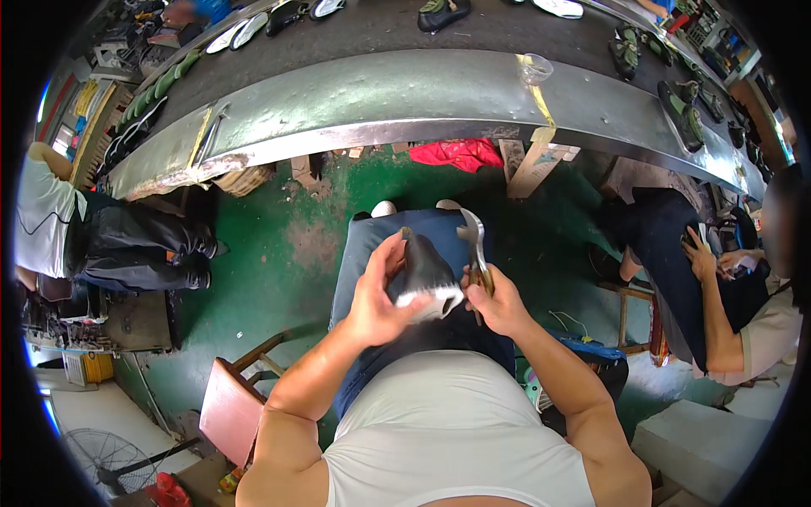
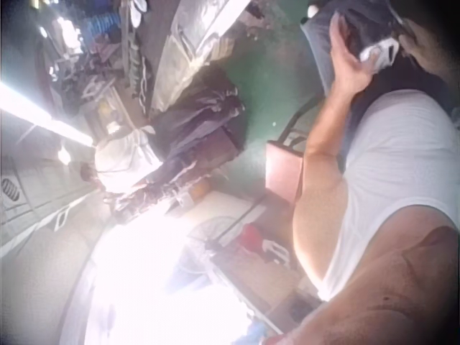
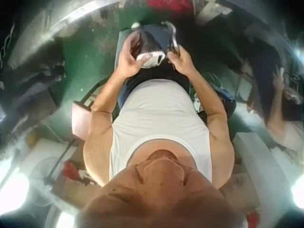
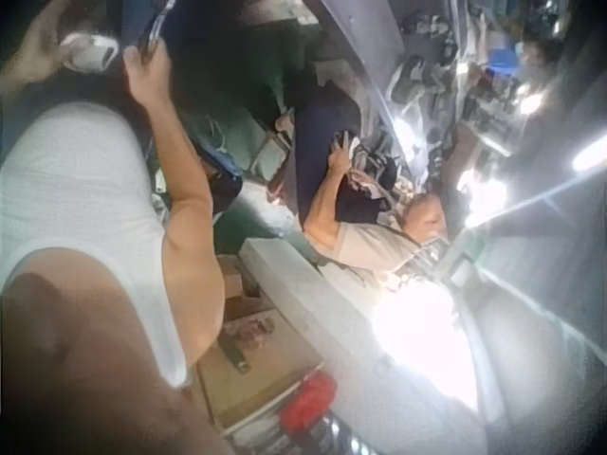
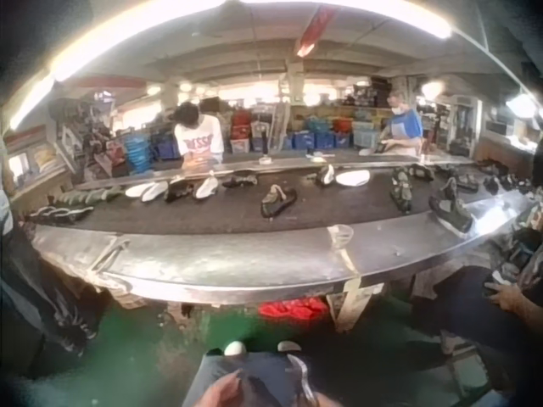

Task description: Manually shaping, lasting, and adjusting shoe components using hand tools on an industrial conveyor line.

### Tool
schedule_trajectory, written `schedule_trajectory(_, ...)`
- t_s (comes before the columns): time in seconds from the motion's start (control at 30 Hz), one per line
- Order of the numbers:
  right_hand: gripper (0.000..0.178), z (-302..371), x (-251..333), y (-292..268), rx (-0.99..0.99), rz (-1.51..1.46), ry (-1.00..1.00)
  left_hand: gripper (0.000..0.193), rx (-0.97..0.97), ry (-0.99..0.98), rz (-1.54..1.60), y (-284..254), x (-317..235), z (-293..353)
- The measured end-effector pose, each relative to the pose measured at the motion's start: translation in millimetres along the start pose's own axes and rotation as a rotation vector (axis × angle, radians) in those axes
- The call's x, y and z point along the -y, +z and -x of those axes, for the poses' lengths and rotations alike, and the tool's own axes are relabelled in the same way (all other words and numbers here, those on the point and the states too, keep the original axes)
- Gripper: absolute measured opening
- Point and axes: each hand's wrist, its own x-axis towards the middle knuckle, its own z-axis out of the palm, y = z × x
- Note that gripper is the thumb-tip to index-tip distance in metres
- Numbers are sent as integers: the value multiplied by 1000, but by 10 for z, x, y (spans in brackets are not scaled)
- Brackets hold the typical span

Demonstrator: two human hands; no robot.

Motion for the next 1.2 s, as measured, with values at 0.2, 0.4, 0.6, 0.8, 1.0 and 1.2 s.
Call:
schedule_trajectory(0.2, 37, 129, -5, -117, -25, 146, -44, 121, 39, 745, -514, -92, -317, -100)
schedule_trajectory(0.4, 40, 227, -60, -122, -30, 169, -9, 123, 48, 868, -570, -157, -340, -130)
schedule_trajectory(0.6, 40, 300, -11, -188, 0, 56, 56, 80, -42, -126, -55, -80, -79, -275)
schedule_trajectory(0.8, 38, 356, -83, -241, -59, 158, 140, 46, 144, -665, 26, 77, 1062, -280)
schedule_trajectory(1.0, 46, 202, -3, -90, -191, 517, 214, 34, 125, -694, -248, 144, 1003, -78)
schedule_trajectory(1.2, 60, -305, -153, 41, -278, 724, 221, 32, 146, -591, -44, 151, 873, -76)
